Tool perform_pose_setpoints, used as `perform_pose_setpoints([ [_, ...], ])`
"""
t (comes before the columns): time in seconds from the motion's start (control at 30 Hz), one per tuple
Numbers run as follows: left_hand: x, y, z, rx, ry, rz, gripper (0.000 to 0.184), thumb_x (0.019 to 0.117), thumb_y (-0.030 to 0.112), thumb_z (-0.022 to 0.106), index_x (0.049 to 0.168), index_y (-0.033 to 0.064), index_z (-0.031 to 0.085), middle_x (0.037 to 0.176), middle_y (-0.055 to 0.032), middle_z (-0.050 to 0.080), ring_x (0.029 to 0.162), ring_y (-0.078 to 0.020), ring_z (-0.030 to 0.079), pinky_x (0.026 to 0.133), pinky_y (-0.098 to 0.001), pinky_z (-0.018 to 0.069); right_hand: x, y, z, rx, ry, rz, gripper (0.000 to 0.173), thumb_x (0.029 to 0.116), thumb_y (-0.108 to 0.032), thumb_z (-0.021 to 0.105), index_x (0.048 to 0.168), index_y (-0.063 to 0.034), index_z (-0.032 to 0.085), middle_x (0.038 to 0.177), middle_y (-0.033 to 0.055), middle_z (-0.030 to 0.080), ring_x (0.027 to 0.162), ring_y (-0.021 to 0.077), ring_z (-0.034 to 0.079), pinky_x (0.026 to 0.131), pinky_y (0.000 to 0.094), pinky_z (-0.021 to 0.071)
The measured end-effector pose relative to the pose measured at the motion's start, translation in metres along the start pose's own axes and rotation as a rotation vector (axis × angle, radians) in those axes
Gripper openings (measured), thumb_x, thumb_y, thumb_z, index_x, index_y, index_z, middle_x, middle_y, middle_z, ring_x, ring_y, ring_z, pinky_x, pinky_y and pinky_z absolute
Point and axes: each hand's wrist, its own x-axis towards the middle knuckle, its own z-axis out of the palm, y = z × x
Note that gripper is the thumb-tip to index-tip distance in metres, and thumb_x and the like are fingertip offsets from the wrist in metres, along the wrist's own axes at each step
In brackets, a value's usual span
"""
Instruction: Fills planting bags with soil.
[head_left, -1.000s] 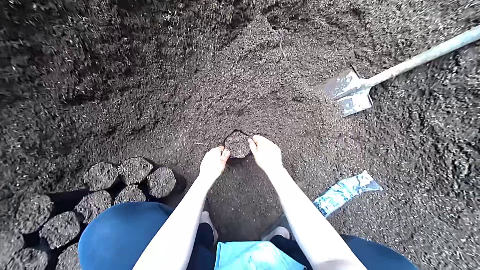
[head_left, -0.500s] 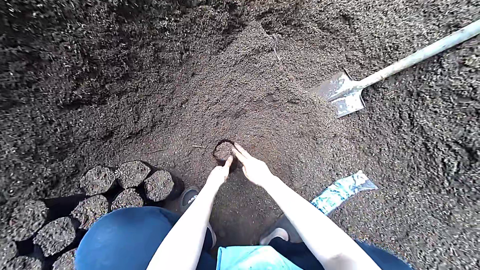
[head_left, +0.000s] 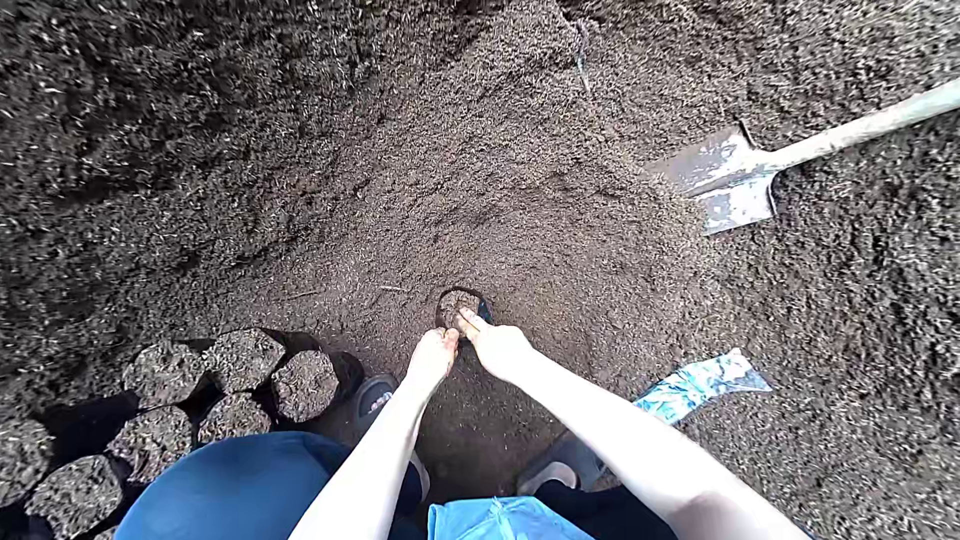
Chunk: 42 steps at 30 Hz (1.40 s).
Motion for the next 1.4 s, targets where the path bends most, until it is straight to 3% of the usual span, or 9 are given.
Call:
perform_pose_setpoints([
  [0.07, -0.005, 0.011, -0.016, 0.190, -0.051, -0.011, 0.044, 0.1126, 0.032, 0.034, 0.104, 0.0007, 0.063, 0.090, -0.0136, 0.059, 0.085, -0.0264, 0.059, 0.081, -0.0486, 0.0481, 0.000, 0.010, -0.036, 0.049, -0.084, -0.075, 0.055, 0.1052, -0.009, 0.038, 0.159, -0.0180, 0.039, 0.169, 0.0039, 0.030, 0.131, 0.0389, 0.057, 0.101, 0.0642, 0.0473],
  [0.17, -0.028, 0.048, -0.040, 0.509, -0.044, -0.101, 0.045, 0.1095, 0.040, 0.039, 0.125, 0.0065, 0.064, 0.121, -0.0210, 0.068, 0.117, -0.0378, 0.065, 0.095, -0.0635, 0.0486, 0.008, 0.043, -0.114, 0.271, 0.057, -0.191, 0.034, 0.1090, -0.022, 0.045, 0.135, -0.0112, 0.065, 0.126, 0.0158, 0.068, 0.106, 0.0325, 0.069, 0.093, 0.0567, 0.0545],
  [0.37, -0.019, 0.046, -0.016, 0.759, 0.057, 0.280, 0.050, 0.0893, 0.040, 0.077, 0.133, 0.0172, 0.068, 0.141, -0.0207, 0.057, 0.135, -0.0452, 0.048, 0.103, -0.0653, 0.0421, 0.128, 0.140, -0.240, 0.222, 0.714, -0.048, 0.047, 0.1097, -0.023, 0.041, 0.155, -0.0102, 0.045, 0.151, 0.0210, 0.051, 0.141, 0.0399, 0.047, 0.118, 0.0588, 0.0336],
  [0.53, -0.008, 0.033, 0.001, 0.631, 0.311, 0.616, 0.016, 0.0945, 0.034, 0.070, 0.101, 0.0217, 0.078, 0.113, -0.0076, 0.070, 0.111, -0.0356, 0.062, 0.088, -0.0551, 0.0479, 0.197, 0.122, -0.180, 0.265, 0.653, 0.095, 0.052, 0.0977, -0.045, 0.066, 0.142, -0.0176, 0.062, 0.149, 0.0183, 0.051, 0.138, 0.0494, 0.041, 0.095, 0.0765, 0.0392],
  [0.73, -0.006, 0.043, -0.041, 0.422, 0.439, 0.396, 0.023, 0.1000, 0.032, 0.062, 0.112, 0.0175, 0.076, 0.115, -0.0115, 0.069, 0.113, -0.0375, 0.060, 0.089, -0.0559, 0.0473, 0.189, 0.109, -0.036, 0.309, 0.270, 0.158, 0.082, 0.0823, -0.025, 0.085, 0.154, -0.0146, 0.047, 0.165, 0.0242, 0.025, 0.142, 0.0555, 0.034, 0.108, 0.0707, 0.0387],
  [0.97, -0.012, 0.033, -0.053, 0.367, 0.242, 0.210, 0.030, 0.1054, 0.030, 0.056, 0.130, 0.0197, 0.070, 0.138, -0.0146, 0.060, 0.130, -0.0332, 0.055, 0.108, -0.0496, 0.0454, 0.091, 0.101, -0.064, 0.578, 0.253, -0.043, 0.061, 0.0852, -0.019, 0.083, 0.141, -0.0100, 0.058, 0.152, 0.0211, 0.046, 0.141, 0.0338, 0.045, 0.115, 0.0547, 0.0384],
  [1.13, -0.011, 0.027, -0.037, 0.172, 0.250, 0.065, 0.058, 0.1034, 0.041, 0.059, 0.148, 0.0065, 0.045, 0.140, -0.0230, 0.056, 0.122, -0.0371, 0.063, 0.102, -0.0550, 0.0519, 0.005, 0.039, -0.070, 1.180, 0.201, -0.221, 0.052, 0.0883, -0.004, 0.074, 0.135, -0.0093, 0.052, 0.118, 0.0103, 0.064, 0.088, 0.0180, 0.068, 0.073, 0.0355, 0.0607],
  [1.23, -0.007, 0.022, -0.035, 0.145, 0.149, -0.072, 0.070, 0.1033, 0.056, 0.052, 0.148, 0.0025, 0.043, 0.134, -0.0243, 0.062, 0.124, -0.0397, 0.063, 0.103, -0.0608, 0.0490, 0.004, 0.021, -0.055, 1.082, 0.245, -0.189, 0.050, 0.0876, -0.010, 0.078, 0.133, -0.0072, 0.059, 0.132, 0.0137, 0.058, 0.109, 0.0205, 0.065, 0.089, 0.0372, 0.0594],
  [1.4, -0.009, 0.023, -0.030, 0.179, 0.095, -0.087, 0.054, 0.1093, 0.041, 0.043, 0.146, 0.0023, 0.045, 0.130, -0.0237, 0.064, 0.124, -0.0381, 0.063, 0.103, -0.0586, 0.0492, 0.015, 0.002, -0.042, 0.487, 0.427, -0.025, 0.034, 0.0962, -0.023, 0.071, 0.126, -0.0071, 0.069, 0.138, 0.0163, 0.059, 0.132, 0.0262, 0.054, 0.113, 0.0412, 0.0420],
])
